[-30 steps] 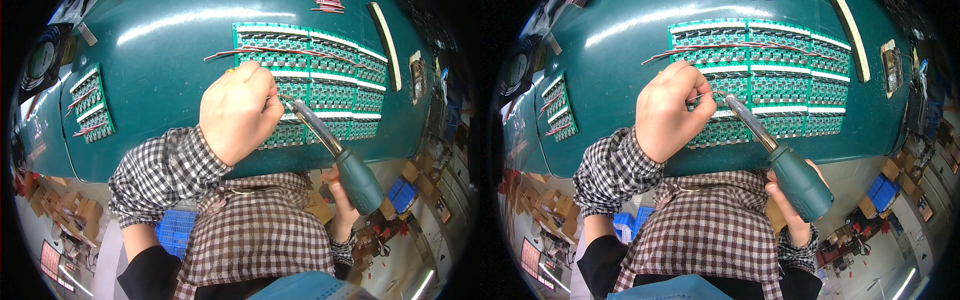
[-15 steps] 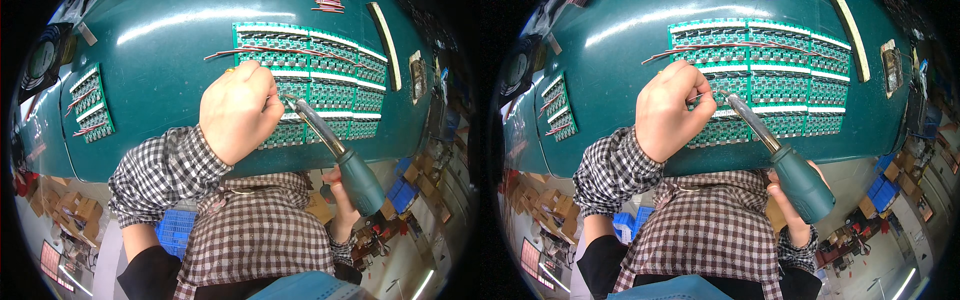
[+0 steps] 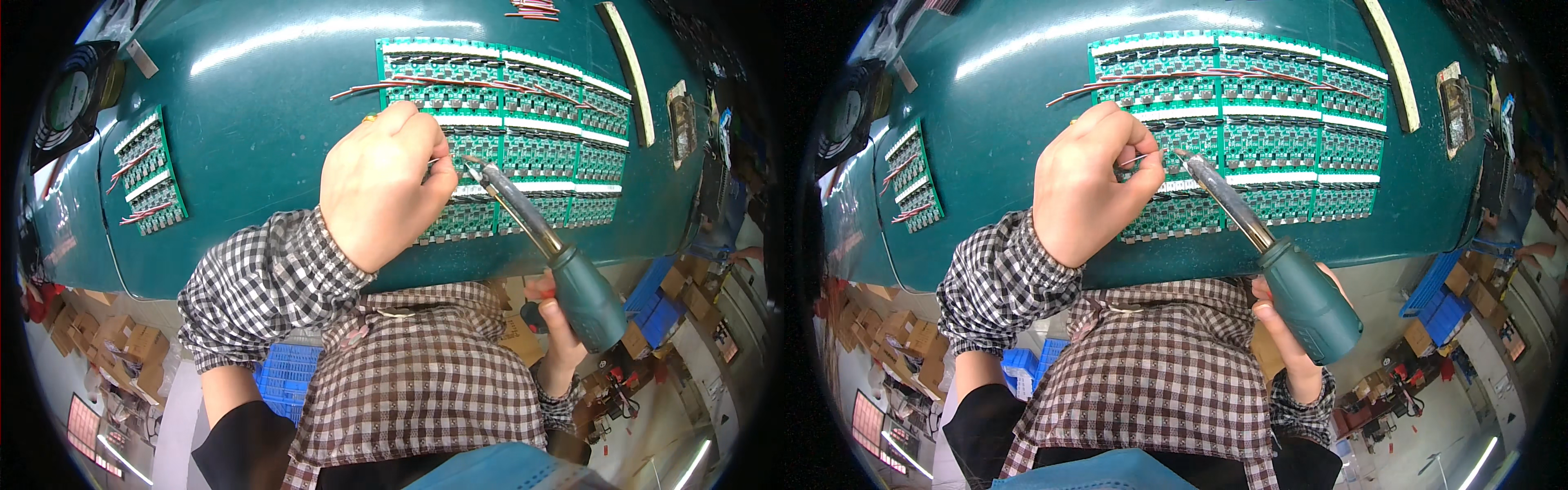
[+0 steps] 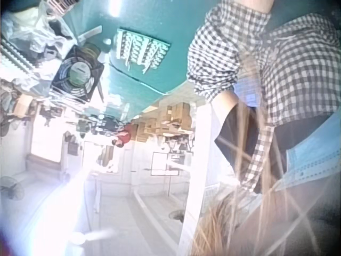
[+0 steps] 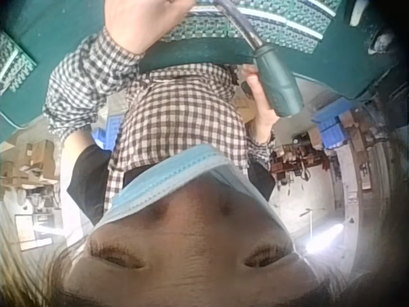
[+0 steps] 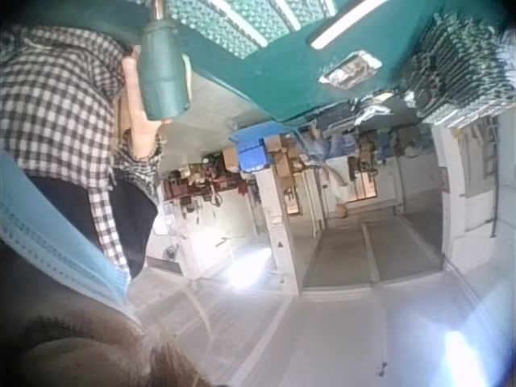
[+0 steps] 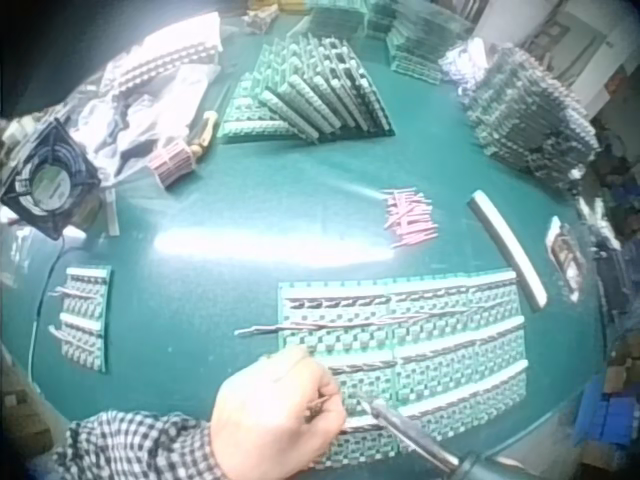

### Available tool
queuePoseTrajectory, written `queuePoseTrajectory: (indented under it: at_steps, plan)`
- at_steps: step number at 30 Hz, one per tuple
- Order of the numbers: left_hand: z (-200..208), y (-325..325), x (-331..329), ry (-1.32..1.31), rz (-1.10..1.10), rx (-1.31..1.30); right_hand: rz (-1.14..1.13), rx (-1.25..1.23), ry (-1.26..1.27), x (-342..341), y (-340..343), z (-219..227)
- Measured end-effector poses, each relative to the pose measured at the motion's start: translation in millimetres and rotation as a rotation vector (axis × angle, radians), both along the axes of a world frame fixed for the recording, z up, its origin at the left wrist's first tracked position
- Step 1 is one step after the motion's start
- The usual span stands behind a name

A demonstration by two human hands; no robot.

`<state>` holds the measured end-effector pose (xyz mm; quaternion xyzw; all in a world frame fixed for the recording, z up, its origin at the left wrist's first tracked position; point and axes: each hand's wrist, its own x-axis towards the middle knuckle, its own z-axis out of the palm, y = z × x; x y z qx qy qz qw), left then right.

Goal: The person uses a soldering iron to attach small wires to a green circuit board. They hold the wire with one hand and apply the soldering iron with the other, working methodically across the board's surface.

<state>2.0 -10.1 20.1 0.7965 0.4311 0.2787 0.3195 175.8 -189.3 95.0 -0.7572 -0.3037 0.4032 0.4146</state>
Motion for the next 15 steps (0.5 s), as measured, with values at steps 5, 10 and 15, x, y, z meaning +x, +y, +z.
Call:
queuePoseTrajectory:
  at_steps: [5,10,15]
  plan:
    - [-1.4,-0.5,1.1,0.009,-0.006,0.006,0.061,0.02,-0.061,3.3,-2.5,-2.8]
    - [-1.6,-1.0,1.6,0.004,0.008,0.009,0.163,0.043,-0.112,7.8,-0.4,-4.0]
    - [0.1,-0.9,1.8,0.005,0.008,0.002,0.188,0.054,-0.151,7.2,0.5,-4.7]
